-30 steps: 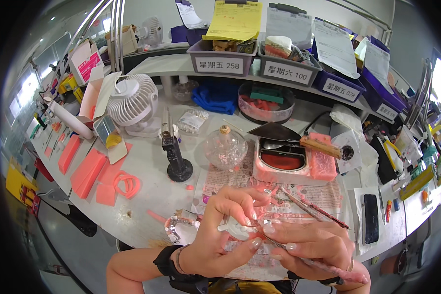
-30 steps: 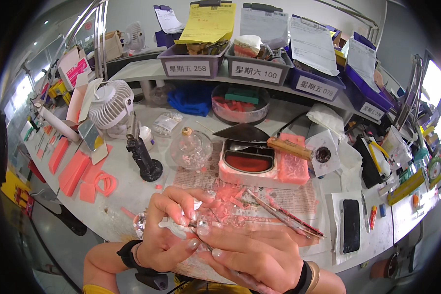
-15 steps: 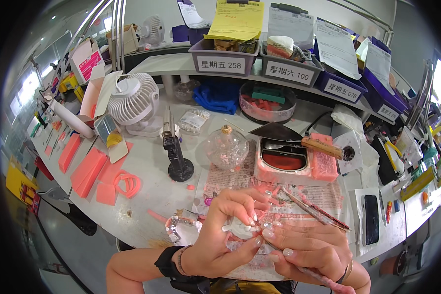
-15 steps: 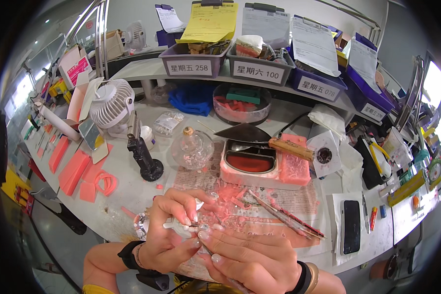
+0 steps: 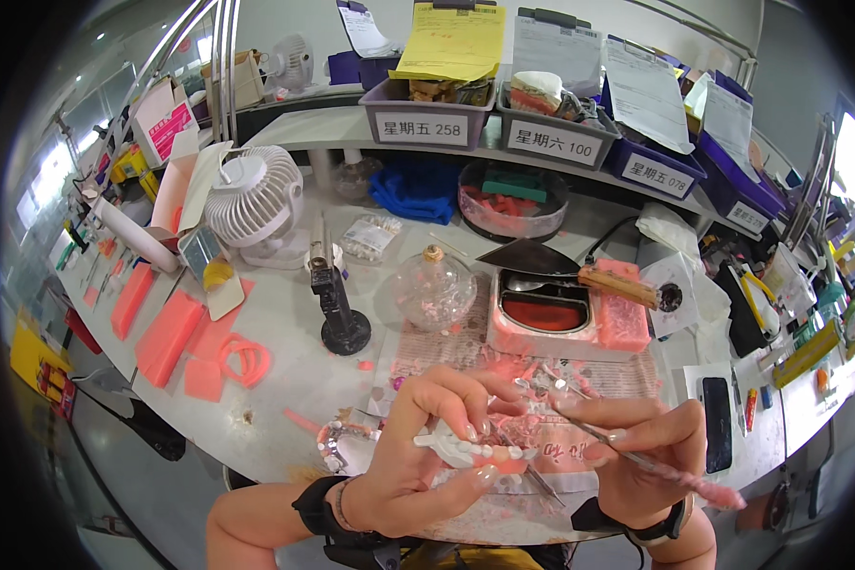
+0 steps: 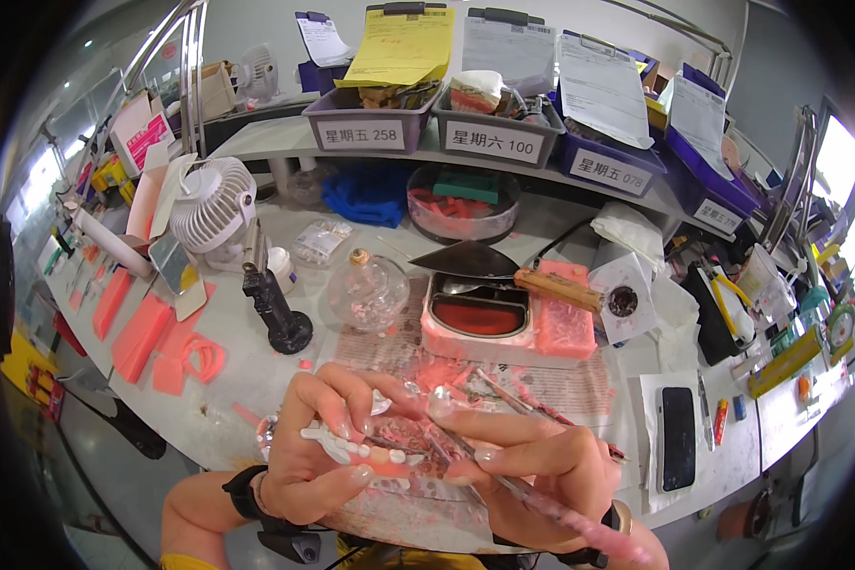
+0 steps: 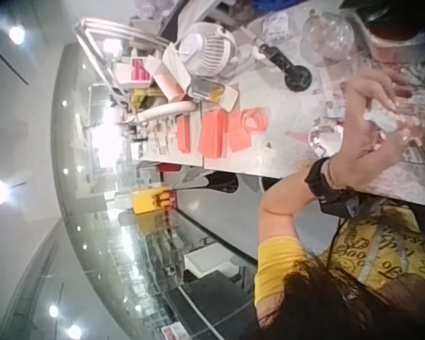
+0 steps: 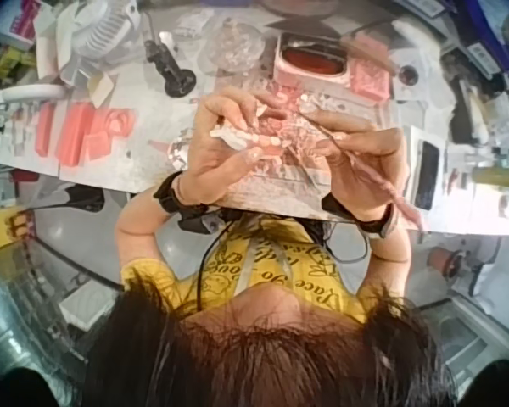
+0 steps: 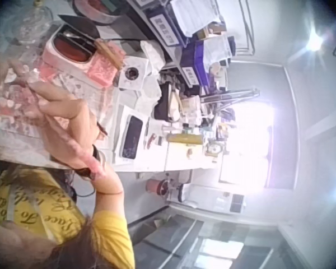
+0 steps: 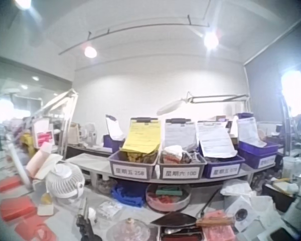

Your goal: Applying wax and trimming a dental cast to form a dental mold.

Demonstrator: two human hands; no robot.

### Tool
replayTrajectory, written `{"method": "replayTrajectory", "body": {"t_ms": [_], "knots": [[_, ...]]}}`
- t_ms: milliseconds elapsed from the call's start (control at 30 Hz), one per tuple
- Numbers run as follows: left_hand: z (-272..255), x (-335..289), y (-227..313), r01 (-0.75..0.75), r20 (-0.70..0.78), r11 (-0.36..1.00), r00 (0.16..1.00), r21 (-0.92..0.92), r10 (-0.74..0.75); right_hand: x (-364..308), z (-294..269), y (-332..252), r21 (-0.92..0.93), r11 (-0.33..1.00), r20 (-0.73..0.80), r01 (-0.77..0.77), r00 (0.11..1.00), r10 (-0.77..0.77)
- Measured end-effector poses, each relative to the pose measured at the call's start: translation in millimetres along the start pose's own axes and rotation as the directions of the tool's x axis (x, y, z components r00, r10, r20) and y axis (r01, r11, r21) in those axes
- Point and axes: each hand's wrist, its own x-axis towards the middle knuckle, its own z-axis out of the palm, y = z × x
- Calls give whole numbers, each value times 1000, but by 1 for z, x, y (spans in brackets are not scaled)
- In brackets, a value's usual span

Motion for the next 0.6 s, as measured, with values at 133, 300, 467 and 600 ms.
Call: {"method": "replayTrajectory", "body": {"t_ms": [133,300,467,600], "knots": [[-2,3,0,-64,13,987,998,150,63,0,-8,-11,-81,997,306,5,952,20],[-1,2,-2,-113,-5,973,993,203,117,-1,-3,-11,-121,989,339,82,940,-36],[0,4,1,-91,-3,963,995,253,95,0,-4,-9,-131,985,349,115,935,-63],[1,3,2,-75,-22,955,996,287,85,3,-2,-15,-229,956,386,181,919,-82]]}}
